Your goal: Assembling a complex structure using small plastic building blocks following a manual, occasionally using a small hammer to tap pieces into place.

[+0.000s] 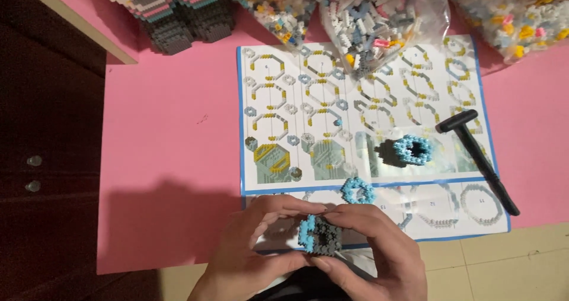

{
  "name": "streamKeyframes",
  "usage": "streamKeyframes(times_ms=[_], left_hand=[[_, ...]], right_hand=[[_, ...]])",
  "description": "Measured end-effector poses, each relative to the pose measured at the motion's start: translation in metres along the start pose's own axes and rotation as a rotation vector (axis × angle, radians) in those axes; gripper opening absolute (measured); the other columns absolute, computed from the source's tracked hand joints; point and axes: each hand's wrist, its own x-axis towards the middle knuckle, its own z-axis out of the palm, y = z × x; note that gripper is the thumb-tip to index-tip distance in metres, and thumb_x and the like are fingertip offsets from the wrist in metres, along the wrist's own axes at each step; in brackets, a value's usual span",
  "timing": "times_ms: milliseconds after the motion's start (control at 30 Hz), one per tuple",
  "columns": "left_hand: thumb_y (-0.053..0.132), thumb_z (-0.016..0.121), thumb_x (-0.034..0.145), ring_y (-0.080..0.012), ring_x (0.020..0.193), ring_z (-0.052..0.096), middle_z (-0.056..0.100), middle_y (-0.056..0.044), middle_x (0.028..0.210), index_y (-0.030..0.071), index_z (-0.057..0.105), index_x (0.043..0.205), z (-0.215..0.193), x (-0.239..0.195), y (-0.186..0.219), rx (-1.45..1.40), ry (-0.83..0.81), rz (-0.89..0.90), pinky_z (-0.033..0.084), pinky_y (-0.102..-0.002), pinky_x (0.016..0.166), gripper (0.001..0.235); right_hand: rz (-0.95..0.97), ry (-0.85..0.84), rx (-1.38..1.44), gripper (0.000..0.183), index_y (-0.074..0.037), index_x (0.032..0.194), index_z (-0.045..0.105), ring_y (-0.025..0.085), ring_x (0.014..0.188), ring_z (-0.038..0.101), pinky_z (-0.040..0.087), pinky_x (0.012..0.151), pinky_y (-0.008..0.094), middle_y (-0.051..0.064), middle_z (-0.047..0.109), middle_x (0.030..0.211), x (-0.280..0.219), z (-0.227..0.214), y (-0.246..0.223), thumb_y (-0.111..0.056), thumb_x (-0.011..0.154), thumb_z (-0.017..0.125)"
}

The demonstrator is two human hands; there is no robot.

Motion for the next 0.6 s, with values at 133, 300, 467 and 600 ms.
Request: streamKeyframes(times_ms=[133, 300, 467, 600], left_hand=[[-0.002, 0.090, 0.068, -0.0119, 0.095, 0.085, 0.089, -0.001, 0.112, 0.018, 0.081, 0.112, 0.007, 0.002, -0.009, -0.006, 0.060, 0.007, 0.068, -0.025, 0.084, 0.050], [0.014, 0.097, 0.069, -0.0148, 0.113, 0.081, 0.086, 0.001, 0.116, 0.018, 0.078, 0.110, 0.012, 0.008, -0.015, 0.239, 0.116, 0.384, 0.061, -0.029, 0.099, 0.045], [0.003, 0.098, 0.069, -0.0158, 0.106, 0.082, 0.086, -0.004, 0.113, 0.016, 0.080, 0.109, 0.022, 0.008, -0.008, 0.004, 0.194, 0.162, 0.066, -0.029, 0.095, 0.045], [-0.004, 0.095, 0.068, -0.0218, 0.109, 0.079, 0.083, -0.010, 0.114, 0.011, 0.078, 0.113, 0.021, 0.012, -0.020, -0.077, 0.191, 0.237, 0.065, -0.033, 0.098, 0.050]], right_hand=[[-0.003, -0.066, -0.019, 0.045, -0.005, 0.117, 0.076, 0.025, 0.110, 0.081, 0.065, 0.096, 0.036, 0.013, 0.082, 0.115, 0.004, -0.010, 0.000, -0.029, 0.080, 0.085], [-0.193, -0.217, -0.051, 0.060, 0.000, 0.127, 0.067, 0.028, 0.116, 0.080, 0.062, 0.103, 0.037, 0.016, 0.079, 0.126, 0.022, -0.040, 0.007, -0.042, 0.086, 0.076], [-0.332, 0.086, -0.635, 0.064, 0.009, 0.133, 0.063, 0.035, 0.113, 0.062, 0.056, 0.090, 0.041, 0.026, 0.068, 0.132, 0.048, -0.086, 0.039, -0.019, 0.084, 0.094], [-0.254, 0.017, -0.710, 0.069, 0.006, 0.145, 0.061, 0.040, 0.130, 0.054, 0.052, 0.103, 0.049, 0.023, 0.060, 0.141, 0.063, -0.097, 0.043, -0.024, 0.088, 0.086]])
